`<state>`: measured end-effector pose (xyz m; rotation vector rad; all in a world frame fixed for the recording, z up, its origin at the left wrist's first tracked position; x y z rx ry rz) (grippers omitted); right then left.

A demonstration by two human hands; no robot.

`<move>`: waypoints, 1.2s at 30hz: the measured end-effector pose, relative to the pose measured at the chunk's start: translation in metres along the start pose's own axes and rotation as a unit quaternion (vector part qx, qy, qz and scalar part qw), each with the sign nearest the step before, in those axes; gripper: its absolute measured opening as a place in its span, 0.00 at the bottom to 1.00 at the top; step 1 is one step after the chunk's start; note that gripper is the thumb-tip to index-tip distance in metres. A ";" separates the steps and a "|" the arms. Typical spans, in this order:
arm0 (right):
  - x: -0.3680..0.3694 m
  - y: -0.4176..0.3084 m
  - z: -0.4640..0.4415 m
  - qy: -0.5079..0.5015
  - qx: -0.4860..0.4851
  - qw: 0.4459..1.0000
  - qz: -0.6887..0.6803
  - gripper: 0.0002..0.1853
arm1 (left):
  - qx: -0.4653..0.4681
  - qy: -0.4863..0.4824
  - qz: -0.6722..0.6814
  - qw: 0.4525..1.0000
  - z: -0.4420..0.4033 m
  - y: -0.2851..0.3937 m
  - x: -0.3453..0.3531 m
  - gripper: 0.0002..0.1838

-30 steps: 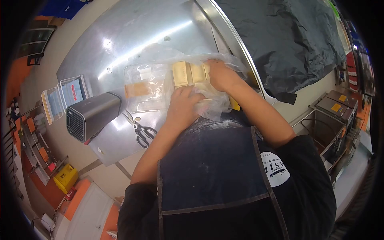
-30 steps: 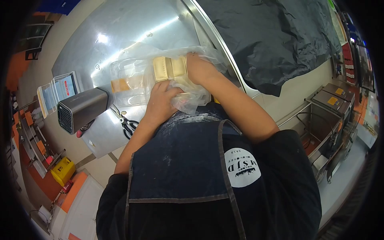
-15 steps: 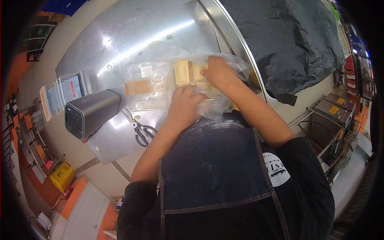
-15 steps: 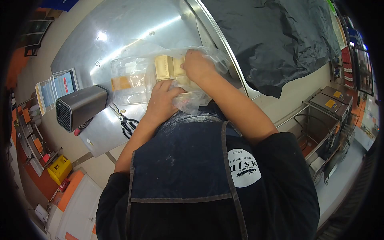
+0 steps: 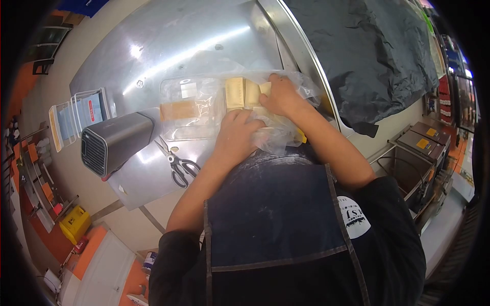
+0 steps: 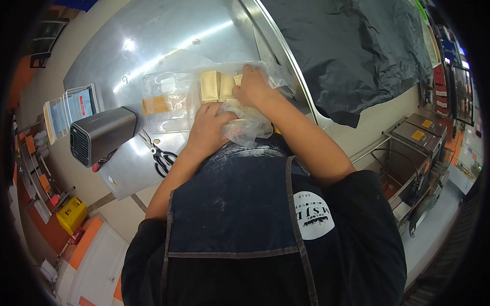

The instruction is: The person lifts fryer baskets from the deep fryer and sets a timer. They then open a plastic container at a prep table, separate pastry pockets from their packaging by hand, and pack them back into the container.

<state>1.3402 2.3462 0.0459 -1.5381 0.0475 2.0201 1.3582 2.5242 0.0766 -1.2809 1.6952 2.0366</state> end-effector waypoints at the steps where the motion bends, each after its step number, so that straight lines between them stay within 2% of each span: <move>1: -0.005 0.000 0.002 -0.017 0.012 1.000 -0.008 0.29 | 0.002 0.004 0.001 1.000 0.000 0.000 0.000 0.14; 3: -0.020 -0.001 0.012 -0.052 0.036 0.998 -0.024 0.28 | 0.004 0.012 0.001 1.000 0.000 0.001 -0.001 0.14; 9: -0.033 0.008 0.025 -0.005 0.013 1.000 -0.004 0.23 | 0.000 0.006 0.011 1.000 0.000 0.000 -0.002 0.14; 12: -0.040 0.021 0.026 0.012 -0.003 0.997 -0.075 0.18 | 0.009 0.013 0.001 1.000 0.001 0.000 -0.001 0.14; 18: -0.058 0.024 0.032 -0.043 0.006 0.993 -0.109 0.14 | 0.011 0.000 -0.003 1.000 0.001 0.000 -0.003 0.17; 24: -0.057 0.026 0.034 -0.038 0.002 0.992 -0.118 0.13 | 0.007 0.012 0.010 1.000 0.001 0.002 -0.004 0.14; 36: -0.053 0.023 0.038 -0.036 -0.006 0.994 -0.104 0.14 | 0.009 0.012 0.004 1.000 0.002 -0.002 0.000 0.14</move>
Point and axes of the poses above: each hand's wrist, its own z-axis away from the middle knuckle, its own x-axis out of the palm, y = z × x, the point moved 4 cm from there along -z, towards the middle knuckle, and after that the axes turned 2 degrees about -x, right-handed, at the moved point
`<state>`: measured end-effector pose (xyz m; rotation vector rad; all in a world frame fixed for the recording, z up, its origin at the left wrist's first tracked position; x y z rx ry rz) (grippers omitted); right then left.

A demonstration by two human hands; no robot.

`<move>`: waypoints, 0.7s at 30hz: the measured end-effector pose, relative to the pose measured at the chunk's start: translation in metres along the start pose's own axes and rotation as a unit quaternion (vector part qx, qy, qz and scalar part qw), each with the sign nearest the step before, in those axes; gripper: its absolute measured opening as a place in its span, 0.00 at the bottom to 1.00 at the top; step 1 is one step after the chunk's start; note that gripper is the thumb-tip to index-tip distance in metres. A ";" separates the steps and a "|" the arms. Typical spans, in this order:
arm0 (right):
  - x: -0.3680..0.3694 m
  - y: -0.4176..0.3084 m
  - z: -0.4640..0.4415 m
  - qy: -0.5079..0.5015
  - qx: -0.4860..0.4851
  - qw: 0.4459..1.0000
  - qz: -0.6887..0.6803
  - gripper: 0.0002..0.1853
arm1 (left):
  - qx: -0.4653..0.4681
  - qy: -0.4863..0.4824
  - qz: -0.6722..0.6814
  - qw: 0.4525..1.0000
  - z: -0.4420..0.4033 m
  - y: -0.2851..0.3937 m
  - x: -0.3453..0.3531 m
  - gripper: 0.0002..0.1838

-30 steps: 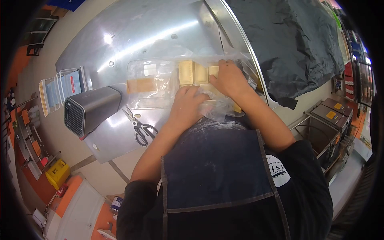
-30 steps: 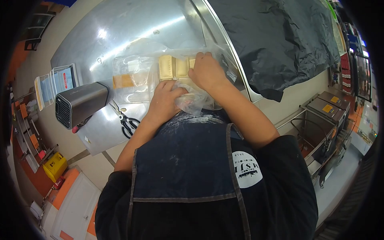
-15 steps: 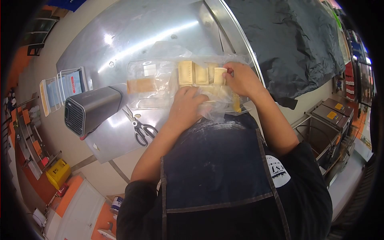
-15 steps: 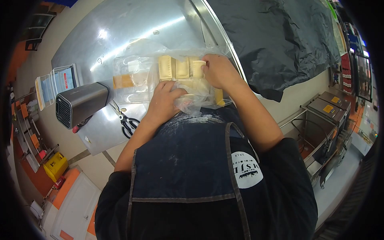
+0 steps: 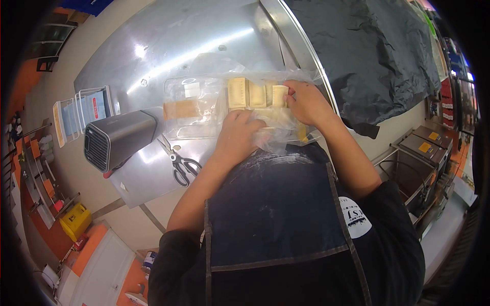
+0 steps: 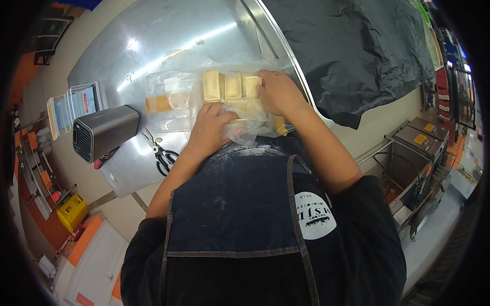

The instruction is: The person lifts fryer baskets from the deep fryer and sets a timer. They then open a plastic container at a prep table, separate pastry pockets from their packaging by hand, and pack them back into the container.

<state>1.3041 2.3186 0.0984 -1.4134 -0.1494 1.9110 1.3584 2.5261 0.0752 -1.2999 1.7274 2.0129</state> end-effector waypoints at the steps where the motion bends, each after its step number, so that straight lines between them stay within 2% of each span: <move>1: 0.000 0.000 0.000 -0.004 0.003 1.000 -0.001 0.14 | 0.000 0.000 0.001 1.000 0.000 0.000 0.000 0.14; 9: 0.002 0.000 0.001 -0.006 0.006 1.000 0.007 0.16 | 0.003 0.005 0.005 1.000 -0.001 0.001 0.000 0.14; 15: 0.001 -0.004 0.003 -0.015 0.017 1.000 0.013 0.22 | -0.015 -0.007 0.008 1.000 0.000 0.001 0.000 0.14; 18: 0.004 -0.004 0.014 0.066 -0.038 0.997 0.022 0.22 | 0.000 0.005 0.000 1.000 -0.001 0.002 0.000 0.14; 21: -0.001 -0.007 0.023 0.111 -0.077 0.991 -0.012 0.18 | 0.019 0.022 -0.001 1.000 -0.004 0.010 -0.009 0.15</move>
Point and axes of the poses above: each hand's wrist, its own z-axis away from the middle knuckle, its own x-axis out of the palm, y = z × x, the point moved 4 cm from there along -z, towards the middle knuckle, and after that the axes turned 2 degrees about -x, right-handed, at the moved point
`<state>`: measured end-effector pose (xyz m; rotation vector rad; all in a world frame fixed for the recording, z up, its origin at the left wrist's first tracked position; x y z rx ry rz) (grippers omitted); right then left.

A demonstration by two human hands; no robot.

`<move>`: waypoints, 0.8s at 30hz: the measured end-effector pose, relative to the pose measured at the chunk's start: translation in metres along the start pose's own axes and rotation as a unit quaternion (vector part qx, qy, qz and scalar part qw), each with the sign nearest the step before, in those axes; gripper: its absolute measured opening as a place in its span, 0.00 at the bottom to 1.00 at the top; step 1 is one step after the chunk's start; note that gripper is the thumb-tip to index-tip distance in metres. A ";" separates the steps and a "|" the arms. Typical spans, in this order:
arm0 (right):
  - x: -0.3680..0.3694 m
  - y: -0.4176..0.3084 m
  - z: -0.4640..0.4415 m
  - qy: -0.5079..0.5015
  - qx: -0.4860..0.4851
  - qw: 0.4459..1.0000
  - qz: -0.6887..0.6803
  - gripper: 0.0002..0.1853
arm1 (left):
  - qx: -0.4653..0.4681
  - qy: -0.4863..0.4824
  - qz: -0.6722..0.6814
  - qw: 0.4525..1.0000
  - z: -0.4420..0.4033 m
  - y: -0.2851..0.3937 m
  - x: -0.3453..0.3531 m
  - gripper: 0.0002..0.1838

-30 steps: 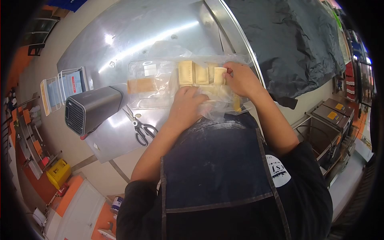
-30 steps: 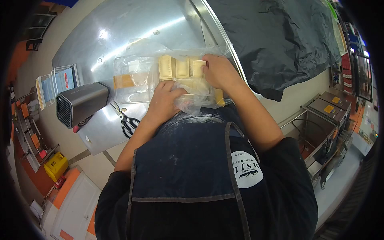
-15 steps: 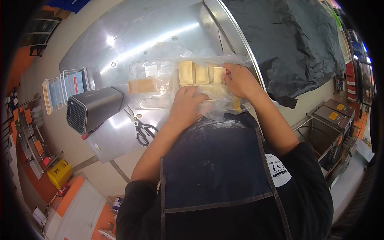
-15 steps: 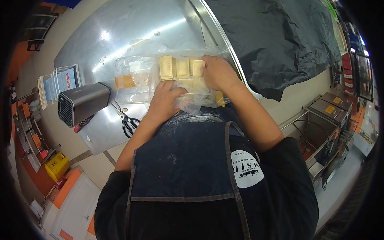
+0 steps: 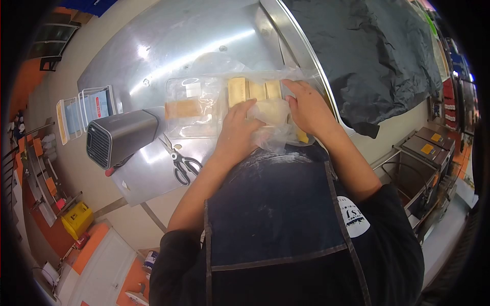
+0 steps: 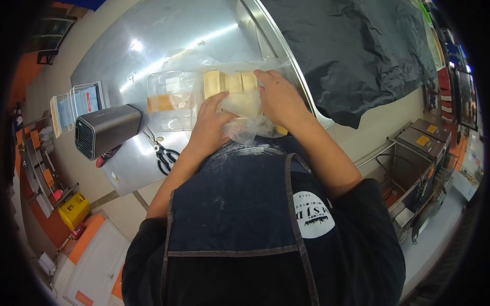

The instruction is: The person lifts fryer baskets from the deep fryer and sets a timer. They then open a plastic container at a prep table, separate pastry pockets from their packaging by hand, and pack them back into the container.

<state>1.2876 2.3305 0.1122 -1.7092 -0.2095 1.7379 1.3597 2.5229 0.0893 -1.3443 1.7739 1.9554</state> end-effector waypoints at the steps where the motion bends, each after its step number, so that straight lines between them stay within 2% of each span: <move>1: -0.006 -0.006 0.004 0.001 -0.003 1.000 -0.020 0.17 | 0.001 0.007 -0.015 1.000 0.000 0.001 -0.001 0.15; 3: -0.022 -0.020 0.010 0.003 -0.009 0.998 -0.060 0.15 | 0.004 0.023 -0.045 0.999 0.002 0.004 -0.002 0.15; 6: -0.027 -0.032 0.017 -0.127 -0.111 0.981 -0.100 0.14 | -0.059 -0.001 -0.004 0.998 0.006 0.001 0.004 0.15; 9: -0.002 -0.024 0.017 -0.278 -0.112 0.954 0.015 0.20 | -0.092 -0.033 -0.013 0.995 0.006 0.002 0.006 0.15; 12: 0.024 -0.005 0.007 -0.162 -0.147 0.976 0.007 0.24 | -0.054 -0.043 -0.029 0.997 0.004 0.002 0.007 0.17; 15: 0.034 -0.010 -0.010 0.015 -0.201 0.977 0.065 0.25 | -0.017 -0.038 -0.051 0.998 0.008 0.005 0.008 0.16; 18: 0.016 -0.018 -0.014 -0.020 -0.109 0.994 0.024 0.24 | 0.002 -0.032 -0.054 0.998 0.012 0.006 0.008 0.14; 21: 0.000 -0.033 -0.015 -0.204 -0.104 0.971 0.060 0.21 | -0.010 -0.054 -0.065 0.996 0.014 0.009 0.007 0.14; 24: 0.027 -0.014 -0.012 -0.272 -0.103 0.953 0.084 0.18 | -0.018 -0.063 -0.066 0.996 0.015 0.012 0.008 0.13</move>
Point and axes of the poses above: each hand's wrist, its own z-axis away from the middle knuckle, its own x-axis out of the palm, y = z × x, the point moved 4 cm from there along -z, towards the middle knuckle, and after that the axes turned 2 degrees about -x, right-handed, at the moved point
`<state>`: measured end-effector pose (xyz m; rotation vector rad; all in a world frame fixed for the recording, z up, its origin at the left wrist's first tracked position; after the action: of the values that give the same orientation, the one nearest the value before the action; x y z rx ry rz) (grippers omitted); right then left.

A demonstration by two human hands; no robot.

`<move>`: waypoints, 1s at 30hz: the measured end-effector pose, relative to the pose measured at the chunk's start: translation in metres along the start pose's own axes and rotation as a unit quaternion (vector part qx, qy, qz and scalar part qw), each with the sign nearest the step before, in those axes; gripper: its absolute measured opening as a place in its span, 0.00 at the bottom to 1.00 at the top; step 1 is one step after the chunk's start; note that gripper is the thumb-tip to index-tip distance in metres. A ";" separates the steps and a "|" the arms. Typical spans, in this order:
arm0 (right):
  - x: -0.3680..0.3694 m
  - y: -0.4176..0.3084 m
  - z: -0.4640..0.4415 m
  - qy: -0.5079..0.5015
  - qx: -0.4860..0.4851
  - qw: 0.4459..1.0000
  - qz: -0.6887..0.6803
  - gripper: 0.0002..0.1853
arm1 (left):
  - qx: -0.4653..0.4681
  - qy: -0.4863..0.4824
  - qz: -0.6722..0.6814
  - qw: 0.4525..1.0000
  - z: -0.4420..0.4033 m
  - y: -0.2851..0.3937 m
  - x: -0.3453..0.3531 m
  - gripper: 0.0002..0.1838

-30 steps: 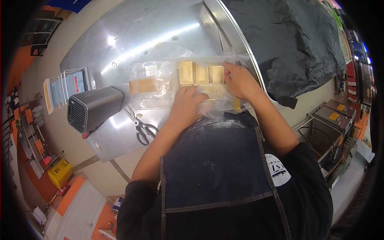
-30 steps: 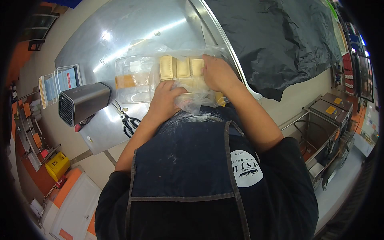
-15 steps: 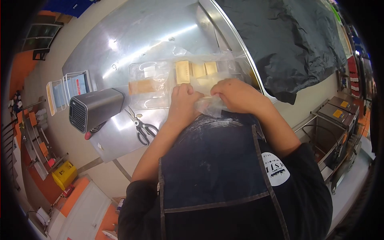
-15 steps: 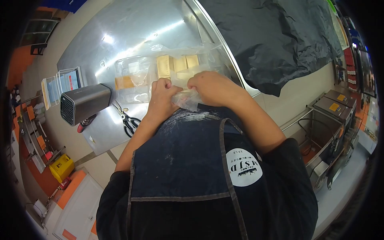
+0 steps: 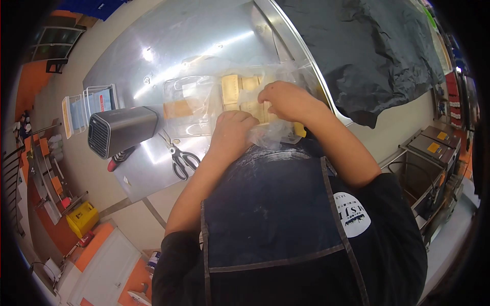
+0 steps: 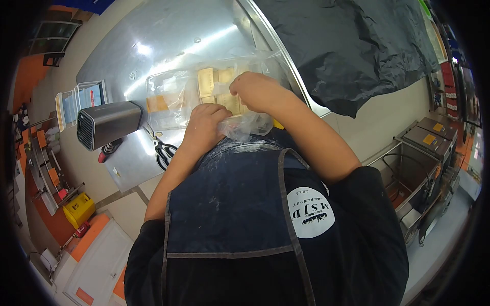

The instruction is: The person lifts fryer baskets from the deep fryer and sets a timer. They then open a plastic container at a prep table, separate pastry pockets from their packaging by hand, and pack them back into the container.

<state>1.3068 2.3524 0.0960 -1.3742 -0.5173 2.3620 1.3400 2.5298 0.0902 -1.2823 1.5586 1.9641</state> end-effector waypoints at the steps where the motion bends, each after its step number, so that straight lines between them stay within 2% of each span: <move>1: 0.003 0.002 0.000 0.031 0.002 0.999 0.021 0.17 | 0.004 -0.005 -0.002 1.000 -0.001 0.001 0.000 0.13; 3: 0.008 -0.002 -0.007 0.090 0.002 0.994 0.063 0.17 | 0.007 -0.016 -0.007 1.000 -0.003 0.002 0.001 0.13; 6: 0.005 -0.006 -0.021 0.189 0.057 0.977 0.076 0.21 | 0.018 0.005 -0.001 1.000 -0.001 0.002 0.002 0.12; 9: 0.004 -0.013 -0.018 0.124 0.022 0.990 0.070 0.22 | 0.015 0.000 -0.013 1.000 0.002 0.000 0.004 0.12; 12: 0.010 -0.016 -0.022 0.123 0.016 0.986 0.113 0.24 | 0.004 -0.007 0.000 1.000 0.002 -0.001 0.006 0.12; 18: -0.001 -0.003 -0.035 0.189 0.081 0.977 0.053 0.25 | 0.011 0.002 0.007 1.000 0.004 -0.002 0.006 0.12; 21: 0.000 -0.011 -0.027 0.200 0.063 0.978 -0.011 0.27 | 0.013 0.004 0.004 1.000 0.004 -0.002 0.006 0.12; 24: 0.013 -0.023 -0.027 0.116 0.029 0.993 0.010 0.32 | 0.010 0.002 0.010 1.000 0.003 0.000 0.004 0.13; 27: 0.015 -0.024 -0.025 0.092 -0.007 0.992 0.086 0.37 | 0.021 0.004 -0.003 1.000 0.004 0.000 0.004 0.14; 30: 0.012 -0.016 -0.031 0.126 0.001 0.989 0.081 0.40 | 0.025 0.000 -0.006 1.000 0.006 -0.004 0.007 0.14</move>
<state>1.3305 2.3767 0.0802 -1.7430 -0.3432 2.2607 1.3363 2.5346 0.0820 -1.2689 1.5879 1.9048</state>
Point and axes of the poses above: each hand's wrist, its own z-axis away from the middle knuckle, its own x-axis out of the palm, y = z × x, the point moved 4 cm from there along -z, towards the middle knuckle, and after that the axes turned 2 degrees about -x, right-handed, at the moved point
